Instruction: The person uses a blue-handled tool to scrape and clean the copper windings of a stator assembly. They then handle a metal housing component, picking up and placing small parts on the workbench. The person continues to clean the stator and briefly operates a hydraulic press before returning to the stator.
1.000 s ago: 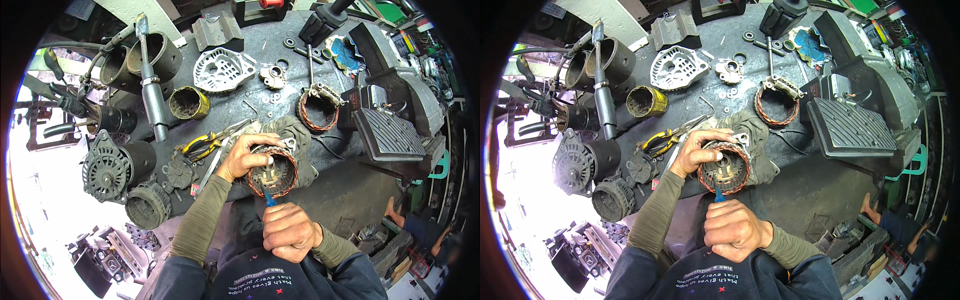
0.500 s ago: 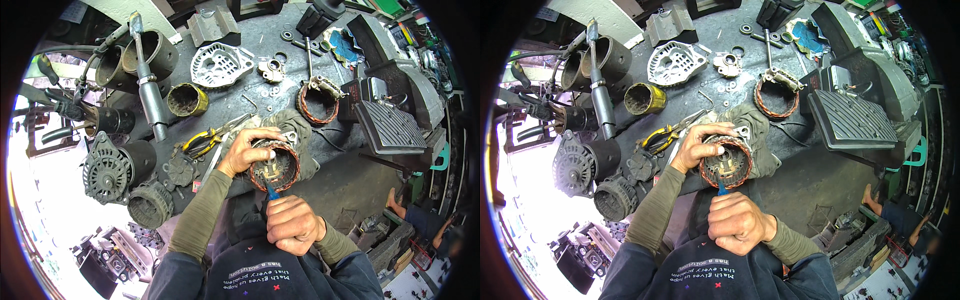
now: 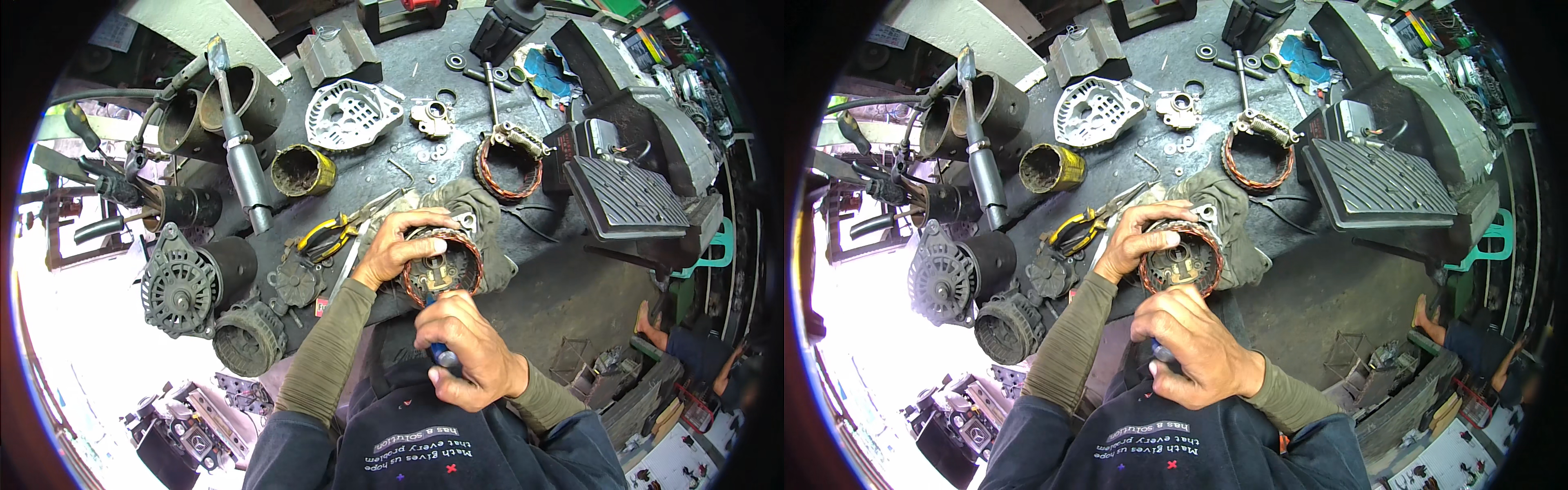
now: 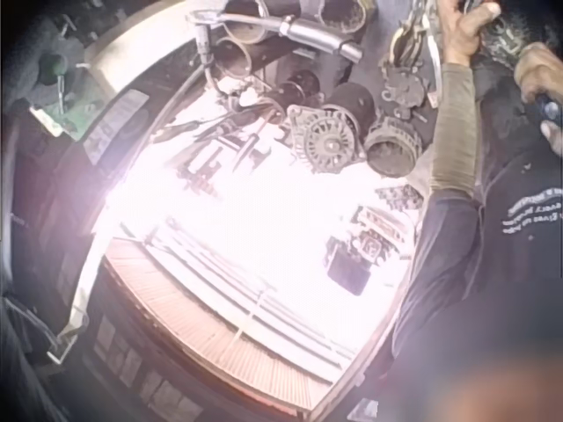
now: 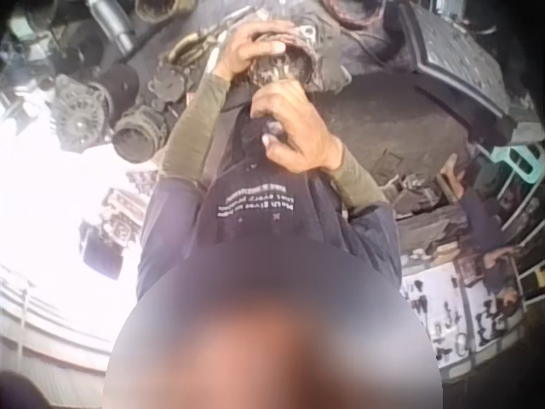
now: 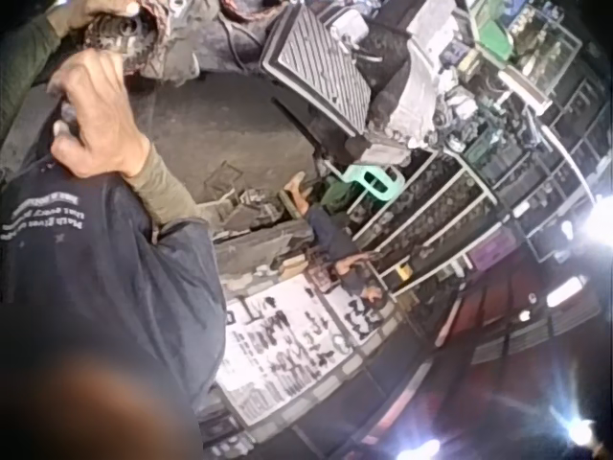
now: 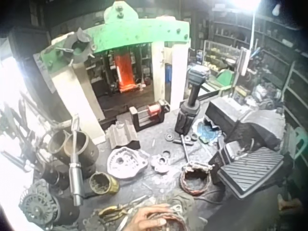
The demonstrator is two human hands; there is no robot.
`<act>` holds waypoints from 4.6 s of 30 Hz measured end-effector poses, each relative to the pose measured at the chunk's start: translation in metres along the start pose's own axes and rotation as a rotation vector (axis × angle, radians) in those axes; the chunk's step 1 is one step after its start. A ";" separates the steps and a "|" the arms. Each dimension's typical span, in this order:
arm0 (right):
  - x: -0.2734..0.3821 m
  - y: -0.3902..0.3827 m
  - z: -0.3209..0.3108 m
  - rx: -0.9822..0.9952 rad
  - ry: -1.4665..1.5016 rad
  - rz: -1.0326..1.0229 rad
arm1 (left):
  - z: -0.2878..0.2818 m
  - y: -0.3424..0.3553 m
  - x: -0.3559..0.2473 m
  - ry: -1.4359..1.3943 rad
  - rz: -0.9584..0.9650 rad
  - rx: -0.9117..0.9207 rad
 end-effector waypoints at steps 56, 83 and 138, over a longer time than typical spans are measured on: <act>0.083 -0.006 0.018 0.188 -1.286 0.491 | 0.067 -0.087 -0.075 0.737 0.451 0.017; 0.069 -0.012 0.015 0.198 -1.349 0.234 | 0.006 -0.057 -0.060 0.334 0.290 -0.200; -0.018 0.056 -0.015 1.231 0.085 -0.105 | 0.014 -0.013 -0.006 0.154 0.036 -0.168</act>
Point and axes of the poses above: each hand's wrist, its own y-axis towards the middle knuckle, its own z-axis out of the palm, x = y × z, the point moved 1 cm from there along y, towards the middle knuckle, and after that the axes turned 12 degrees about z, right-handed, at the moved point
